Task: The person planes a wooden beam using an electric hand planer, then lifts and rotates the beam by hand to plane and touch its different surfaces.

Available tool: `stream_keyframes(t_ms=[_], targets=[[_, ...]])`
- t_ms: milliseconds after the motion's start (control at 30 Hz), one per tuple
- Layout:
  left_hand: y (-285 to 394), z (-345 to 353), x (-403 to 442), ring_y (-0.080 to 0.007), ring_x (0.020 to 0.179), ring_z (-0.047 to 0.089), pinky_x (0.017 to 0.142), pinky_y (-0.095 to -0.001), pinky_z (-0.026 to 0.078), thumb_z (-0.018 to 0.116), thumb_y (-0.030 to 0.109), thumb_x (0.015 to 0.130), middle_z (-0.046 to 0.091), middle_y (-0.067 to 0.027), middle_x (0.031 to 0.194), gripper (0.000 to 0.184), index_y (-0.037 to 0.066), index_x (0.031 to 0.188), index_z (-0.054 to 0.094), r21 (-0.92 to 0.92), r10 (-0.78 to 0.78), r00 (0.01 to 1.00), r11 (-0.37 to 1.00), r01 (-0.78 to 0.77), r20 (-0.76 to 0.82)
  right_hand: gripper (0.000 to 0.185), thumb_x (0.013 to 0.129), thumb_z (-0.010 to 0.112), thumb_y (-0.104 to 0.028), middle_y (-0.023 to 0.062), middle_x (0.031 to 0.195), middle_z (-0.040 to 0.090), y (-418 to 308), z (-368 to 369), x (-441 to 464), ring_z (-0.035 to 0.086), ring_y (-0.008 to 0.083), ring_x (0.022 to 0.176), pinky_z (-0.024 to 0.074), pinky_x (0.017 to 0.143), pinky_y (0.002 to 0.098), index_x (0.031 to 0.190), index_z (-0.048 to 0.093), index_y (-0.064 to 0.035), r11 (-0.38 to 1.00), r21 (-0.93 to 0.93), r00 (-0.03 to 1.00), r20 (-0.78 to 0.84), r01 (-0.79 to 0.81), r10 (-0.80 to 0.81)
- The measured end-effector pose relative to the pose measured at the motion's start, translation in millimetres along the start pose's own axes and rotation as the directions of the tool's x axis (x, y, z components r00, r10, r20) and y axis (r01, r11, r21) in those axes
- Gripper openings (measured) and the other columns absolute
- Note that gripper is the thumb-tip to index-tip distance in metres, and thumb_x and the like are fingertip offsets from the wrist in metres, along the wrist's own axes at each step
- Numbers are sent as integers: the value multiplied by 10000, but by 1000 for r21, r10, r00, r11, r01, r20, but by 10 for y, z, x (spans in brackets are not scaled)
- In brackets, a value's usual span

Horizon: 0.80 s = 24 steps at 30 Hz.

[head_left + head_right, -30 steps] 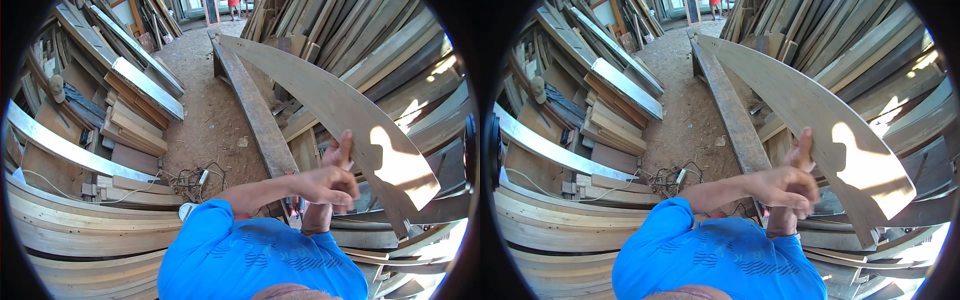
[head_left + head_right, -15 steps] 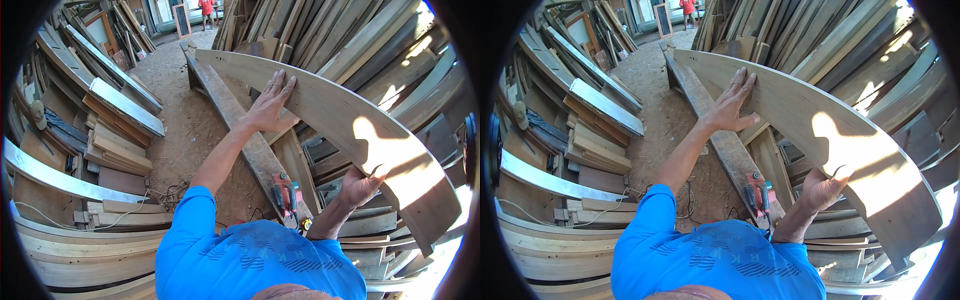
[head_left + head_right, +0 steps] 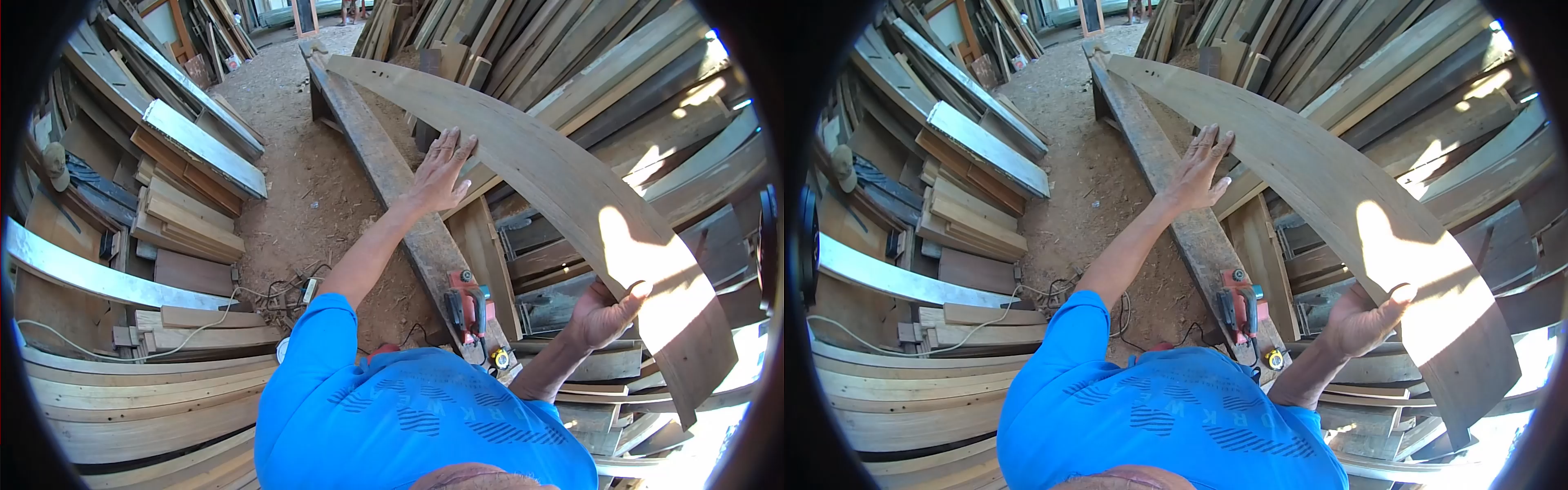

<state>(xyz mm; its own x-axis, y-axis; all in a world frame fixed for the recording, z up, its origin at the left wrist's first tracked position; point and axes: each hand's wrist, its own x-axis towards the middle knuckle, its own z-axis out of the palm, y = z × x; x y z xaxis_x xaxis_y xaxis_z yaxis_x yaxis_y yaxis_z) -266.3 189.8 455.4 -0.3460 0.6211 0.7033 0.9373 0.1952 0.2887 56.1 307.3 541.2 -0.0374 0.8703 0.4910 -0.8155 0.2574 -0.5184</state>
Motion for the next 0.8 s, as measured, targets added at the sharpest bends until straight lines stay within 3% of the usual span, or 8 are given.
stream_keyframes(t_ms=[233,300,367,467,567,633,733,800], targets=[[-355,336,-147,-545,1452,247,1199,-555,249,748,215,837,265,-349,1559,908,128,1591,249,-25,-149,987,989,148,-64,519,953,712,-353,142,1208,673,23,-264,-3,662,250,1097,546,984,402,1287,594,25,997,7,994,-81,-76,76],[-483,471,-143,-523,1443,286,1174,-585,285,735,248,867,279,-335,1559,833,83,1552,291,-330,-305,951,904,270,-57,482,970,684,-345,132,1183,683,44,-383,-28,655,230,1084,522,977,391,1262,610,31,994,-13,992,-71,-107,106],[-551,637,-98,-492,1412,347,1139,-609,337,737,297,888,340,-309,1513,773,43,1499,337,-684,-546,837,599,416,32,450,979,669,-334,122,1164,689,54,-475,-80,651,214,1076,507,973,383,1237,624,32,991,-24,988,-85,-134,131],[-466,829,64,-435,1332,471,1071,-636,437,760,393,904,500,-253,1376,724,-8,1396,410,-888,-754,481,-310,341,448,404,979,668,-316,107,1144,692,54,-587,-169,649,197,1065,502,969,373,1201,643,21,984,-23,980,-96,-175,172],[-433,952,168,-386,1269,553,1061,-602,469,752,366,917,571,-210,1333,644,2,1359,456,-726,-512,613,-670,154,602,364,970,682,-309,87,1122,694,67,-761,-259,646,177,1035,508,937,350,1173,659,-8,979,-40,977,-81,-202,198],[-416,1190,226,-332,1196,620,1040,-558,512,692,277,969,625,-161,1289,495,1,1326,490,-733,-518,666,-678,63,536,347,956,702,-315,72,1108,694,84,-796,-333,644,162,1009,522,893,324,1157,669,-34,979,-82,975,-137,-187,175],[-363,1371,143,-299,1139,657,990,-509,569,648,234,998,631,-146,1277,424,-4,1310,487,-723,-544,676,-691,-23,498,341,935,732,-291,60,1110,694,86,-1426,-322,641,147,997,539,842,290,1172,665,-55,870,223,879,307,-440,365],[-323,1416,65,-296,1128,663,980,-500,578,651,232,996,641,-140,1260,423,-7,1306,490,-729,-553,669,-684,-22,498,330,920,750,-269,52,1107,693,69,-1419,-405,644,138,977,550,809,280,1161,663,-61,917,111,921,111,-384,372]])
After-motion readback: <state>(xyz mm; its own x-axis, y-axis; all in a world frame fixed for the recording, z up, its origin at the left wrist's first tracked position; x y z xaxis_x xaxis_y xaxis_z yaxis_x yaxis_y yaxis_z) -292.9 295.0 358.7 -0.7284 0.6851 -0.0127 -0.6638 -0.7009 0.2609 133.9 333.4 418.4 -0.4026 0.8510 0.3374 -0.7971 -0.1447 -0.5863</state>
